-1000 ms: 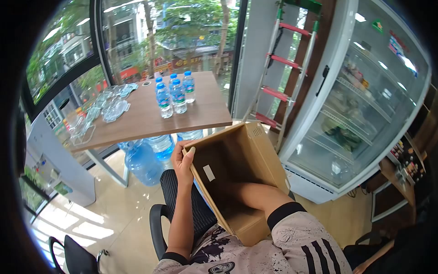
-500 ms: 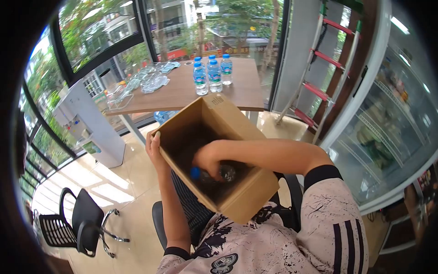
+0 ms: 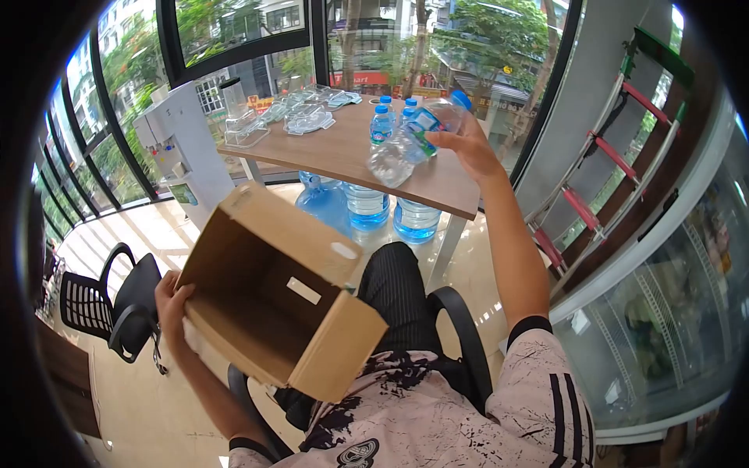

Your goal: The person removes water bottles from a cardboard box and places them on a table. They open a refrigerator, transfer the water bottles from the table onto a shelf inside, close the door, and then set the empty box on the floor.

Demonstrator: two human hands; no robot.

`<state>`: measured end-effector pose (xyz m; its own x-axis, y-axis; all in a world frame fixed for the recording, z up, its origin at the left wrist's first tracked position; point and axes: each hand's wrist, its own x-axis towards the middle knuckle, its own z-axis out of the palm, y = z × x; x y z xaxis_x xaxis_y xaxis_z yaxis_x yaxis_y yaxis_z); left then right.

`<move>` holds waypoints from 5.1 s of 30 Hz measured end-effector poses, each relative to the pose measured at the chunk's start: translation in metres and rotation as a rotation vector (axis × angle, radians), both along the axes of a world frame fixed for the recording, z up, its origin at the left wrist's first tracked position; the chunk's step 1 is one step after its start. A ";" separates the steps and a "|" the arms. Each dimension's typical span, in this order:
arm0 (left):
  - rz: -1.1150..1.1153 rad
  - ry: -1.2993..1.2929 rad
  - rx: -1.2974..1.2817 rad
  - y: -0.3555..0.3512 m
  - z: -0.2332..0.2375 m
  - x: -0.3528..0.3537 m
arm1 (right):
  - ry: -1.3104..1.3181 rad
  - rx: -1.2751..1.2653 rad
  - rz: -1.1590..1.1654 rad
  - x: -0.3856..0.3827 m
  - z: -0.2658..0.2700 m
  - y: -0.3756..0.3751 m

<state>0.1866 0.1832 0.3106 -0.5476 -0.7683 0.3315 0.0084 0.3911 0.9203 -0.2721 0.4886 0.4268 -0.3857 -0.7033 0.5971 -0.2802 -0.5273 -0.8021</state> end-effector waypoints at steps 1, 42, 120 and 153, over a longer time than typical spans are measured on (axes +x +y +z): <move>0.028 -0.015 0.024 0.005 0.004 0.012 | -0.018 0.050 -0.128 -0.021 -0.012 0.001; 0.890 -0.252 0.457 -0.141 -0.254 0.038 | 0.205 0.221 -1.150 -0.024 -0.227 0.063; 0.258 -0.221 0.682 -0.099 -0.212 -0.001 | 1.177 2.039 -2.028 -0.150 -0.046 0.371; -0.310 -0.454 -0.183 0.000 -0.144 -0.120 | 1.296 1.660 -1.936 -0.036 -0.034 0.324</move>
